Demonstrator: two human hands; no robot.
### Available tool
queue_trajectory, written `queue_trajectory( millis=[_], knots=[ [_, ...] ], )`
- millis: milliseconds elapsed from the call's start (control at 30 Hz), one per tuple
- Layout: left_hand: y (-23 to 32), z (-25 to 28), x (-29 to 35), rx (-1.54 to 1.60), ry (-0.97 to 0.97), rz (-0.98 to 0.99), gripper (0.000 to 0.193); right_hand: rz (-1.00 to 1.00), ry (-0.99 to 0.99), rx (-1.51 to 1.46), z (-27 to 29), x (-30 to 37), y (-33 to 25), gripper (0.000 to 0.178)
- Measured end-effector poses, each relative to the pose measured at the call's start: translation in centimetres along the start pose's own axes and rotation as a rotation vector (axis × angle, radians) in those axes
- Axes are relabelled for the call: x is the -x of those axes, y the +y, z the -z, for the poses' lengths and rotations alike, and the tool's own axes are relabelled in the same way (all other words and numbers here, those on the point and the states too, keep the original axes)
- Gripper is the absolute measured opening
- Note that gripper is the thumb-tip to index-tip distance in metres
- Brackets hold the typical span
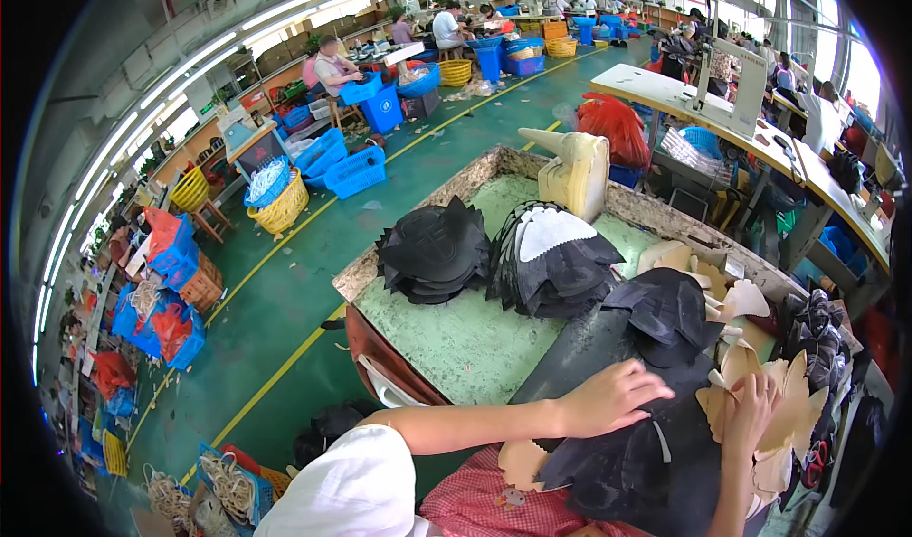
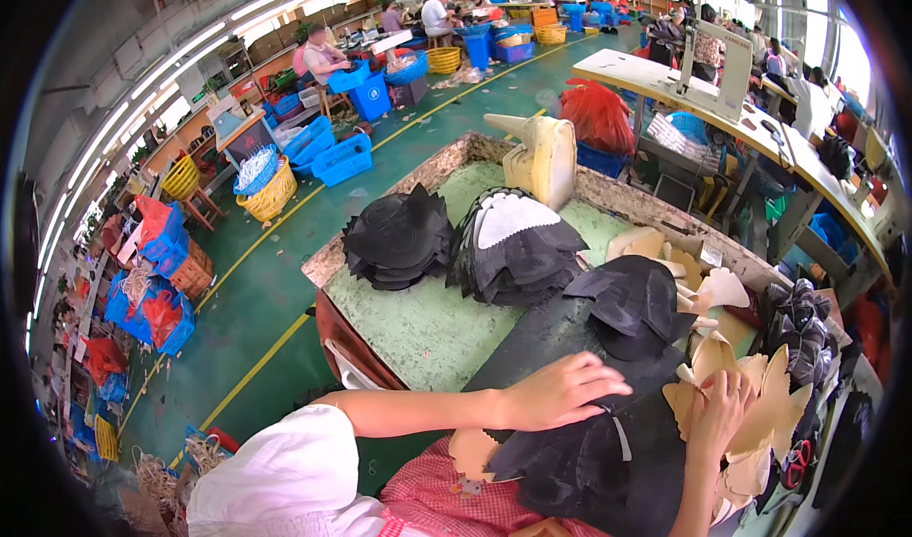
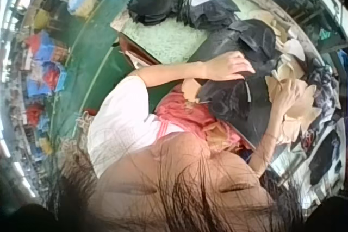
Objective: The person attaches padding and lining pieces onto shoe upper components by hand, smoothing them down and stacking the pieces on the workbench.
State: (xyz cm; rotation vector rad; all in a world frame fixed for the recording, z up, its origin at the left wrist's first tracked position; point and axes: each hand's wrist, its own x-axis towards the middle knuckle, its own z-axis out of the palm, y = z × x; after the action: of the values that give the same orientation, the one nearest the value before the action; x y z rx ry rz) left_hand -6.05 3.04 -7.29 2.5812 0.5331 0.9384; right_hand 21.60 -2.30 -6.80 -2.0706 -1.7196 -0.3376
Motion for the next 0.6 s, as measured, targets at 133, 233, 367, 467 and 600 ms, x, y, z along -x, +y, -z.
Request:
queue_trajectory(
  millis=[133, 233, 367, 467, 600],
  knots=[
    [0.2, -1.9, -3.9, 0.431, 0.082, 0.166, 0.049, -0.036, 0.049, -0.340, 1.9, 1.1, -0.2, 0.015],
    [1.4, -3.3, -5.7, 0.479, 0.175, 0.159, 0.048, -0.024, -0.062, -0.579, 4.8, 1.2, -2.5, 0.013],
    [2.7, -2.9, -7.5, 0.609, -0.257, 0.273, 0.027, 0.125, -0.227, -0.564, 7.2, 2.0, -3.1, 0.011],
    [3.3, -3.1, -6.6, 0.426, -0.158, 0.075, 0.030, 0.023, -0.193, -0.590, 7.4, 3.0, -2.6, 0.011],
    [3.2, -2.5, -5.8, 0.189, -0.233, -0.041, 0.034, 0.023, -0.251, -0.519, 7.2, 3.5, -2.4, 0.009]
  ],
)
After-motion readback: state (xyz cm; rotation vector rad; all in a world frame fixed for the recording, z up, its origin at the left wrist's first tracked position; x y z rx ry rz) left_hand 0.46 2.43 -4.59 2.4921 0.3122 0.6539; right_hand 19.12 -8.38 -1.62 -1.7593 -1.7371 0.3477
